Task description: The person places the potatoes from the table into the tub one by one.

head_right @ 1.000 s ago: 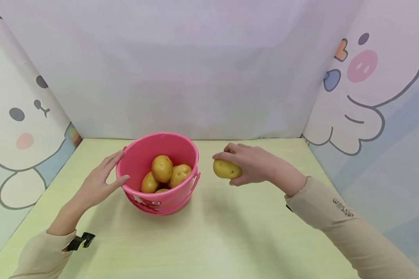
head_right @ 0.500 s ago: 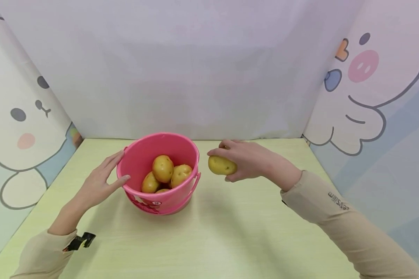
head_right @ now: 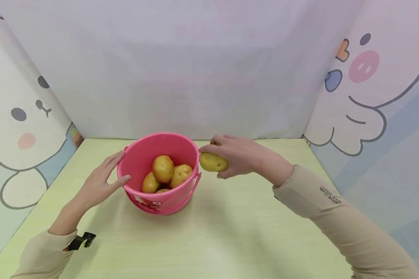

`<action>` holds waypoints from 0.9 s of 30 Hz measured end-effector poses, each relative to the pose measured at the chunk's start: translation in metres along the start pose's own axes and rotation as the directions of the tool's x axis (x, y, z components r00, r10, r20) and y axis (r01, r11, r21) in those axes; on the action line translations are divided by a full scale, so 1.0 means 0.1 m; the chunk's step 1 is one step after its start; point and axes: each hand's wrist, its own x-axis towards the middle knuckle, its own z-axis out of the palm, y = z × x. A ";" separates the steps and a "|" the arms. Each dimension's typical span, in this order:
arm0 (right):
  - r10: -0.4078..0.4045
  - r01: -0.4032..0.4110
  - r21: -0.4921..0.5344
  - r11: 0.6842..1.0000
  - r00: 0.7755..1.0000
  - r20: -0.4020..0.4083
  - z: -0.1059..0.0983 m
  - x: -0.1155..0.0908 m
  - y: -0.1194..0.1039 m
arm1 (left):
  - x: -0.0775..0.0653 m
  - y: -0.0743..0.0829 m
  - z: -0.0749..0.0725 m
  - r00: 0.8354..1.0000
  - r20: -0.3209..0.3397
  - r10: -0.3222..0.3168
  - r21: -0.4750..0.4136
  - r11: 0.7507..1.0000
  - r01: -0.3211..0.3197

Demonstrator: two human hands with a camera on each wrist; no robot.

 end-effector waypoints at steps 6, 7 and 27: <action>-0.023 0.023 0.005 1.000 1.000 -0.012 -0.04 0.08 -0.04 | 0.00 0.00 0.00 1.000 -0.002 0.000 0.001 1.000 0.000; -0.027 0.027 0.002 1.000 0.999 -0.016 -0.05 0.09 -0.05 | 0.00 0.00 0.00 1.000 -0.002 0.001 0.001 1.000 -0.001; -0.037 0.036 0.071 0.997 0.999 0.012 -0.16 0.43 -0.20 | 0.00 -0.01 0.01 1.000 0.000 -0.004 0.000 1.000 0.004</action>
